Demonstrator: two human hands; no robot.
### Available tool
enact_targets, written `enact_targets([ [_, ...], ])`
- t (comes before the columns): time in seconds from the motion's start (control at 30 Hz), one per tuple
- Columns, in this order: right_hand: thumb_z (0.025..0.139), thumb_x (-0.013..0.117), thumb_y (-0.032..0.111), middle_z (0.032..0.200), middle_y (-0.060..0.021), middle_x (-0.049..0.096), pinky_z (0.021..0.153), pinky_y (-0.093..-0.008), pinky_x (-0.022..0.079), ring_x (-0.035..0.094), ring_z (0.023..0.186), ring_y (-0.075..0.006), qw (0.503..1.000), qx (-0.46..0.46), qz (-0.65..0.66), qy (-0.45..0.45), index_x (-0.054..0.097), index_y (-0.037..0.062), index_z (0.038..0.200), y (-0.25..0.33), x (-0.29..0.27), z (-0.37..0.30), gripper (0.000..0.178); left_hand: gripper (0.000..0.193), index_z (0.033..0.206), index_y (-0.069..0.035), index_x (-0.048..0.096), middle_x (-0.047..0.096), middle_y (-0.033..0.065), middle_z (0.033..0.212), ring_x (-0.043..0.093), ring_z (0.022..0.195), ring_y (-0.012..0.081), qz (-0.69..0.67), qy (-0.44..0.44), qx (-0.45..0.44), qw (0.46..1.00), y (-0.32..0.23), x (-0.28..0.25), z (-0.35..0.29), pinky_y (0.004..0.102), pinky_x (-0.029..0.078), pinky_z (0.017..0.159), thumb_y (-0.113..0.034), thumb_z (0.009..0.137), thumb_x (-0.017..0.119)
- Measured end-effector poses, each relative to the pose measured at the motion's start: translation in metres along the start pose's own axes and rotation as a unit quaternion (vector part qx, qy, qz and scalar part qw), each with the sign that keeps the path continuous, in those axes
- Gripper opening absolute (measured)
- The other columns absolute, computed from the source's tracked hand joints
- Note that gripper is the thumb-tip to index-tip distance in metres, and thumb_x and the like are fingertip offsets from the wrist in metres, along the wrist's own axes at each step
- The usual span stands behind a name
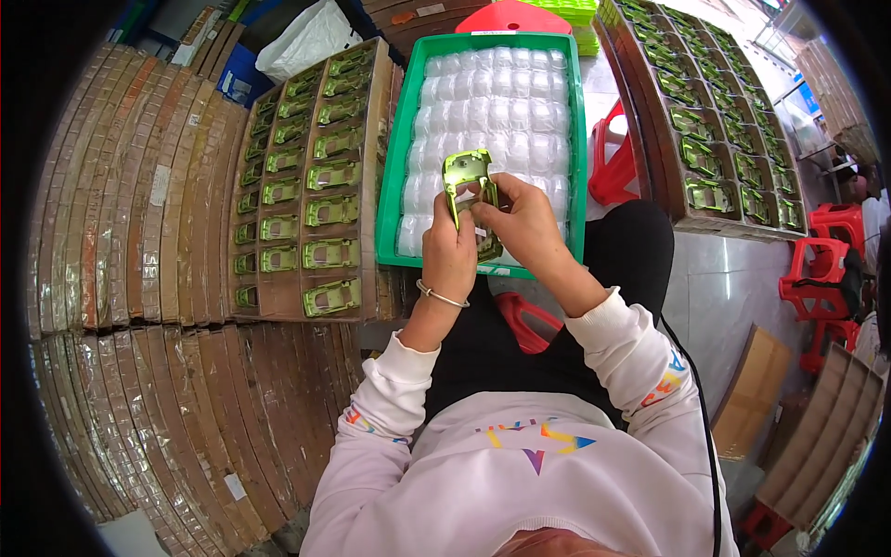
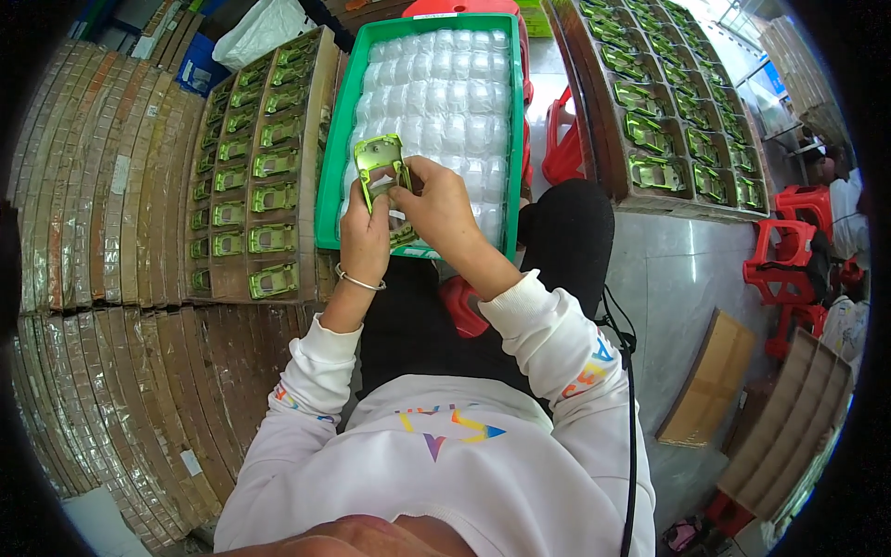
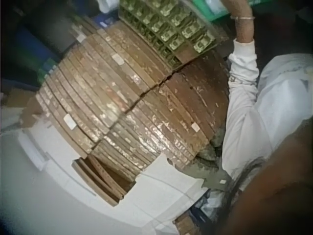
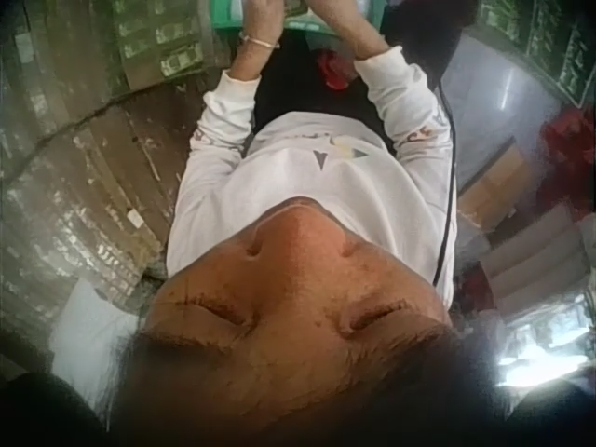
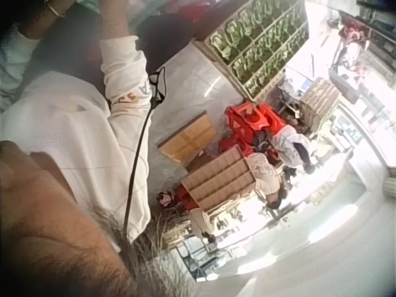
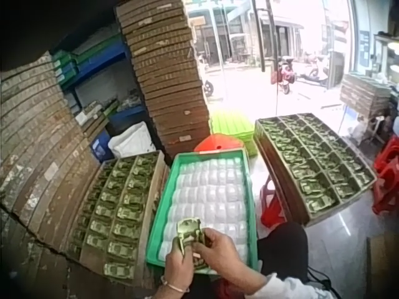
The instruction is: The person assembles small plastic car shells by hand, then places the assembled components into foam trays.
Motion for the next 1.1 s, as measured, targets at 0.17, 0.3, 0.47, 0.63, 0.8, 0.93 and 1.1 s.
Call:
enact_targets([
  [0.17,0.076,0.067,0.005,0.073,-0.0136,0.065,0.061,-0.0317,0.048,0.06,0.063,-0.0178,0.999,-0.001,-0.043,0.003,0.065,-0.0026,0.097,0.005,-0.002,0.0,0.022,0.024,0.116,-0.006,0.052,0.065,0.0184,0.076,0.066,0.069,0.0347,0.001,-0.02,0.034,0.999,-0.014,-0.002,-0.002,0.043,0.05,0.061,-0.012,0.094,0.046],
  [0.3,0.074,0.067,0.005,0.076,-0.018,0.066,0.062,-0.0349,0.049,0.064,0.066,-0.0261,0.997,-0.016,-0.075,-0.03,0.065,-0.0033,0.095,0.007,-0.003,-0.002,0.022,0.023,0.114,-0.005,0.055,0.067,0.0188,0.082,0.067,0.071,0.0336,0.002,-0.032,0.046,0.998,-0.015,-0.002,-0.002,0.0409,0.05,0.062,-0.011,0.093,0.046],
  [0.47,0.073,0.066,0.008,0.077,-0.0189,0.066,0.064,-0.0369,0.05,0.065,0.067,-0.0283,0.993,0.0,-0.111,-0.035,0.065,-0.0035,0.094,-0.011,-0.005,0.002,0.024,0.028,0.116,0.0,0.055,0.065,0.012,0.097,0.062,0.085,0.0204,-0.063,0.015,-0.026,0.998,0.02,0.011,0.006,0.0317,0.048,0.077,-0.007,0.089,0.049],
  [0.63,0.073,0.068,0.01,0.075,-0.0154,0.066,0.063,-0.0368,0.05,0.062,0.063,-0.0236,0.996,0.042,-0.079,0.005,0.065,-0.0046,0.096,-0.018,-0.014,0.006,0.027,0.032,0.118,0.0,0.051,0.063,0.015,0.101,0.065,0.08,0.0236,-0.196,0.095,-0.099,0.971,0.02,0.021,0.01,0.0355,0.055,0.069,-0.009,0.087,0.046],
  [0.8,0.079,0.067,0.009,0.093,-0.0092,0.067,0.072,-0.0305,0.049,0.061,0.081,-0.0145,0.987,0.101,0.053,0.115,0.061,-0.0042,0.111,-0.006,-0.01,-0.001,0.036,0.053,0.131,-0.001,0.038,0.057,0.0151,0.114,0.066,0.084,0.0284,-0.328,0.207,-0.152,0.909,0.017,0.018,0.009,0.0381,0.058,0.069,0.001,0.078,0.04],
  [0.93,0.081,0.066,0.008,0.099,-0.01,0.066,0.077,-0.0286,0.047,0.06,0.088,-0.0134,0.982,0.12,0.072,0.125,0.06,-0.0041,0.116,0.004,-0.012,-0.003,0.038,0.058,0.134,0.0,0.033,0.055,0.0159,0.116,0.066,0.087,0.0283,-0.338,0.25,-0.141,0.896,-0.004,0.013,0.005,0.0341,0.057,0.076,0.01,0.077,0.038],
  [1.1,0.083,0.069,0.012,0.111,-0.0069,0.063,0.089,-0.031,0.044,0.057,0.101,-0.015,0.966,0.169,0.142,0.133,0.056,-0.0019,0.124,0.009,-0.018,-0.017,0.045,0.055,0.136,0.0,0.034,0.056,0.0149,0.117,0.063,0.096,0.0242,-0.286,0.216,-0.093,0.929,-0.008,0.005,0.004,0.0321,0.055,0.082,0.008,0.082,0.043],
])
Point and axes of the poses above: each hand's wrist, its own z-axis towards the middle knuckle, its own x-axis out of the palm, y = z × x, the point moved 6 cm from there along z, towards the middle knuckle
